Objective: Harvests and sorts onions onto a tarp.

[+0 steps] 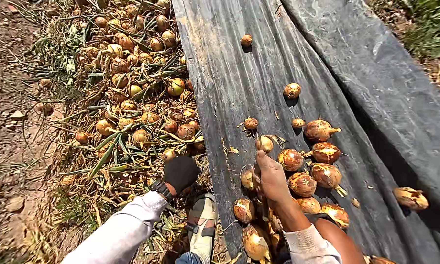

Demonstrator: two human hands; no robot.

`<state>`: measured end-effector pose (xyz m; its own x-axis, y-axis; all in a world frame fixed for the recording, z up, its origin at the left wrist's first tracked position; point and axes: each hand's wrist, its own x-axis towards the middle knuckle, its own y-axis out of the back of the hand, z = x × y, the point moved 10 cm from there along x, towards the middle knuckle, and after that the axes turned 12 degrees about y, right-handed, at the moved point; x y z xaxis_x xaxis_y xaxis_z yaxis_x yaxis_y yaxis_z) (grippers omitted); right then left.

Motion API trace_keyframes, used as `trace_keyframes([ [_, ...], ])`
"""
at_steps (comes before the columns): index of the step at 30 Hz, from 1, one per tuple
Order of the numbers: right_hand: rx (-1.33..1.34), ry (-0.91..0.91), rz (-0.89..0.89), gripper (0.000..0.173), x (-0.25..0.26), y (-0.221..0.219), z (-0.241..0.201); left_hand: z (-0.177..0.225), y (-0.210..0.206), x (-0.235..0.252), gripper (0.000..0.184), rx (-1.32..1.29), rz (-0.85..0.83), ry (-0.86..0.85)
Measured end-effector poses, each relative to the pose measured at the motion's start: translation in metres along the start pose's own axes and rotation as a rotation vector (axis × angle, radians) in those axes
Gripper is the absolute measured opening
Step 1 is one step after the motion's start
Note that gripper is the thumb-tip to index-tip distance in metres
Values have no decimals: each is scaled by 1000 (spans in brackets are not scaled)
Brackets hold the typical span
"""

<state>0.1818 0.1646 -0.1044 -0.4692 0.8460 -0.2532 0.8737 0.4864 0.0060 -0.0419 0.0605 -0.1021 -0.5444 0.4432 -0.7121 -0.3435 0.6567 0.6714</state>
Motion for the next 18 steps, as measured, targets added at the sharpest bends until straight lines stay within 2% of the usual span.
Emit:
trace_keyframes([
  [2,92,4,97,66,2,19,-6,-9,-32,-19,61,113,-225,87],
  [4,106,-14,127,66,0,19,-1,-21,-56,-27,60,139,-316,129],
  [6,30,-25,67,68,-2,6,8,-36,-81,-12,58,90,-345,104],
  [8,-84,-36,-18,71,1,-11,22,-48,-99,20,63,11,-253,-32],
  [10,-186,-88,-77,75,4,-26,35,-36,-80,25,57,-155,-211,-201],
  [13,-212,-211,-139,86,1,-33,53,3,-29,-5,36,-571,-245,-426],
  [16,42,-185,-174,75,0,-38,40,31,14,-30,18,-1119,-372,-558],
  [18,183,-117,-177,76,2,-38,23,40,22,-38,13,-1281,-508,-575],
])
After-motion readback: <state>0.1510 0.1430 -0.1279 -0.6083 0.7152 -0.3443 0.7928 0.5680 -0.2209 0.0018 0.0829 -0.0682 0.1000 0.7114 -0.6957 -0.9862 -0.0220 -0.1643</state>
